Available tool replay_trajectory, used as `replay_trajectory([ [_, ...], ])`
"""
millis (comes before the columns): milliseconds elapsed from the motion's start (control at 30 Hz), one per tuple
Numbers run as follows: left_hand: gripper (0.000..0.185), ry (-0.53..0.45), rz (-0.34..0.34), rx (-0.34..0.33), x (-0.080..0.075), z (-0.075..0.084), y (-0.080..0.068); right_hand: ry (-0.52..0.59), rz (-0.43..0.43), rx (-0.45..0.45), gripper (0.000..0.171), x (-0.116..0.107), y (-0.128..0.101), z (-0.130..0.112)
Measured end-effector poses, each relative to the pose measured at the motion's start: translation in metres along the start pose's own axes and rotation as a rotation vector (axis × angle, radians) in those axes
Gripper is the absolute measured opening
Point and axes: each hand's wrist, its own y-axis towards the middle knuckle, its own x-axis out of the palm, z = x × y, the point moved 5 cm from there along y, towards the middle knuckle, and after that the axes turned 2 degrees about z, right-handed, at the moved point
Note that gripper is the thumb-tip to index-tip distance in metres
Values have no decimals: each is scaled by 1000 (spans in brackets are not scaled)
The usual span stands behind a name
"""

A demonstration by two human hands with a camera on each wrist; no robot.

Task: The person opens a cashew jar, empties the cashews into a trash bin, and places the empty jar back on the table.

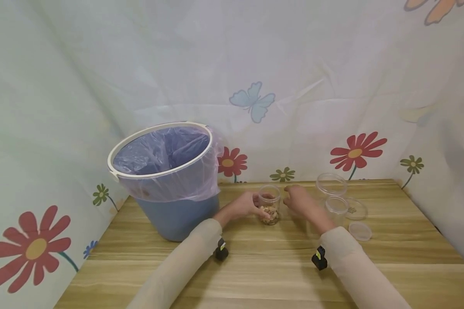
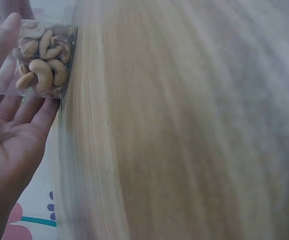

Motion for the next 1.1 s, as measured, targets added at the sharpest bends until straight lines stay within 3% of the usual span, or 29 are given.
replay_trajectory([
  [233, 56, 1, 0, -6, 0, -1, -1, 133, 201, -51, 37, -31, 0, -6],
  [333, 56, 3, 7, -7, 0, -1, -1, 205, 220, -30, 39, -44, 0, -9],
  [667, 57, 11, 6, 2, -1, -4, -1, 548, 52, 64, 55, -61, 1, -20],
  [867, 57, 3, 16, 12, -1, -1, -2, 804, -3, 26, 56, -71, 6, -36],
  [1100, 64, -44, 41, 11, 2, 1, -5, 918, -43, -14, 56, -86, 7, -53],
])
